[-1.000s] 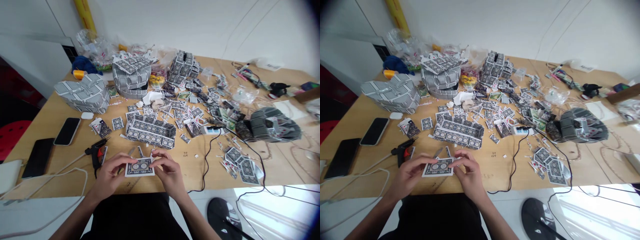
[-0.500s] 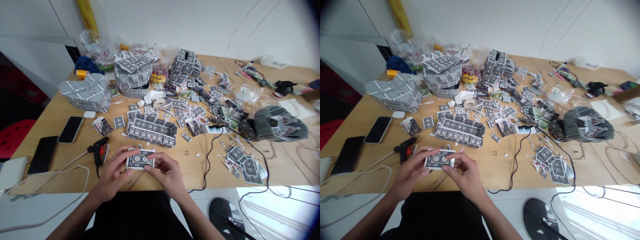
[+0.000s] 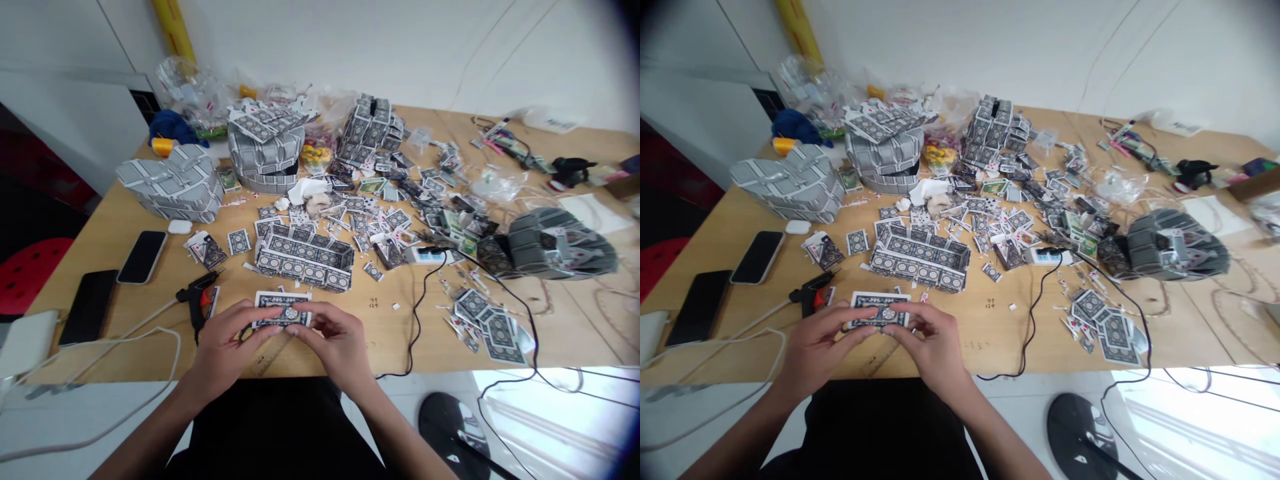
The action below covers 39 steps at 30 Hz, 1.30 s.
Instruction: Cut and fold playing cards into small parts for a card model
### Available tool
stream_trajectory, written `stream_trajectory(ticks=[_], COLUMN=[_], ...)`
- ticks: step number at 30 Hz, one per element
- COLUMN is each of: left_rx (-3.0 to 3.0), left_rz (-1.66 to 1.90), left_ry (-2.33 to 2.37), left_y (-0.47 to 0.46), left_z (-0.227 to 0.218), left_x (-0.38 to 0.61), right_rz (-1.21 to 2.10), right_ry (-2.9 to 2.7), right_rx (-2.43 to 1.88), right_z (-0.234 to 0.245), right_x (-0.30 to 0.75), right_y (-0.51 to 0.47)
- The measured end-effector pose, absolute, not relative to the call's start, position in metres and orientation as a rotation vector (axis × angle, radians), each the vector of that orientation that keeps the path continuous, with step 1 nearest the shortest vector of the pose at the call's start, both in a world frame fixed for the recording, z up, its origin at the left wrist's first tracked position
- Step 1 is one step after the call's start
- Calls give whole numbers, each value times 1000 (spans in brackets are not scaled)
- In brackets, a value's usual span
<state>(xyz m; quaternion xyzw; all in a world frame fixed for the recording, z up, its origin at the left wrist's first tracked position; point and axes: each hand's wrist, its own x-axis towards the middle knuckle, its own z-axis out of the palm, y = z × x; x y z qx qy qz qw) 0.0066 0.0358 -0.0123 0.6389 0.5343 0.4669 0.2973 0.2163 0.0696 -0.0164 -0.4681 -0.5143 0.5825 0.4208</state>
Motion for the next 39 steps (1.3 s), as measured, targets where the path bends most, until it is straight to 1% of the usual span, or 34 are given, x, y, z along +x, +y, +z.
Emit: stream_trajectory(ticks=[17,29,35,39], left_rx=[1888,2045,2093,2091], left_rz=[1318,1441,1496,1495], left_ry=[1488,1421,1435,1510], left_y=[43,48,51,50], left_z=[-6,-6,-4,-3], left_x=[11,13,14,14], right_rz=[1090,971,743,799], right_ry=[-1563,-1645,-1639,-1663], right_rx=[-1129,-1053,-1102,-1036], right_z=[-12,-10,-10,-8], right_x=[219,217,215,215], right_y=[68,67,66,67])
